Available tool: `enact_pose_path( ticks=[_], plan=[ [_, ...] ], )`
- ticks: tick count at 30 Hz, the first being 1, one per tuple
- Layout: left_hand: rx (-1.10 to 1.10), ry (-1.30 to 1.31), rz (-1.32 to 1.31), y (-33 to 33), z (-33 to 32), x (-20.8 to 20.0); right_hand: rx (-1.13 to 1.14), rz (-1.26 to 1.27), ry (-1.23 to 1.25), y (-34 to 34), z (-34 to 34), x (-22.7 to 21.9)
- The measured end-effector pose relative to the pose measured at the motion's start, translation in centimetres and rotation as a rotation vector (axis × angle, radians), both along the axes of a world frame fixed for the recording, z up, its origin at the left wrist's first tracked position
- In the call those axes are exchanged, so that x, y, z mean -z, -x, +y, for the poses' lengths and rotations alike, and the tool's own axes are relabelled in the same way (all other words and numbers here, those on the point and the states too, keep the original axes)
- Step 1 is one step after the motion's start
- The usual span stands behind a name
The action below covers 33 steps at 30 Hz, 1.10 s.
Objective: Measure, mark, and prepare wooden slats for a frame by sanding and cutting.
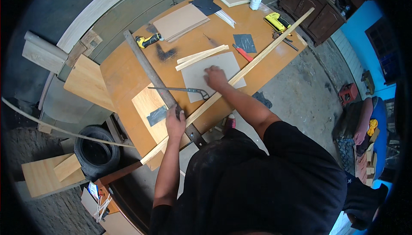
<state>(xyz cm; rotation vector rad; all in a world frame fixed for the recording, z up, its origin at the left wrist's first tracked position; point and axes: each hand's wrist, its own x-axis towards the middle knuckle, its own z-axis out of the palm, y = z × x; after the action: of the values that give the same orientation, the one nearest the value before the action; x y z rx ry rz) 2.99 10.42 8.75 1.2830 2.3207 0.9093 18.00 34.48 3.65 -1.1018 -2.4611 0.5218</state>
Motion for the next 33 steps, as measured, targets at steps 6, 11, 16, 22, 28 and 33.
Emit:
enact_pose_path(
  ticks=[6, 11, 16, 22, 28, 33],
  plan=[
    [0.186, 0.171, 0.15, -1.7, 5.6, 1.3, 0.531, -0.155, -0.034, -7.4, 7.2, -0.5],
    [0.267, 0.264, 0.231, -2.0, 5.8, 3.8, 0.675, -0.324, 0.163, -10.3, 9.0, -0.8],
    [0.257, 0.115, 0.247, -2.0, 5.0, 5.3, 0.556, -0.522, 0.182, -10.6, 9.3, -0.6],
    [0.26, 0.028, 0.287, -2.2, 4.8, 5.5, 0.581, -0.373, 0.01, -10.0, 9.0, 0.0],
    [0.25, 0.034, 0.273, -2.0, 4.6, 5.1, 0.416, -0.566, -0.031, -9.0, 8.8, 1.1],
    [0.263, 0.054, 0.304, -2.0, 4.5, 5.1, 0.553, -0.523, 0.101, -10.0, 9.2, 0.3]
  ],
)
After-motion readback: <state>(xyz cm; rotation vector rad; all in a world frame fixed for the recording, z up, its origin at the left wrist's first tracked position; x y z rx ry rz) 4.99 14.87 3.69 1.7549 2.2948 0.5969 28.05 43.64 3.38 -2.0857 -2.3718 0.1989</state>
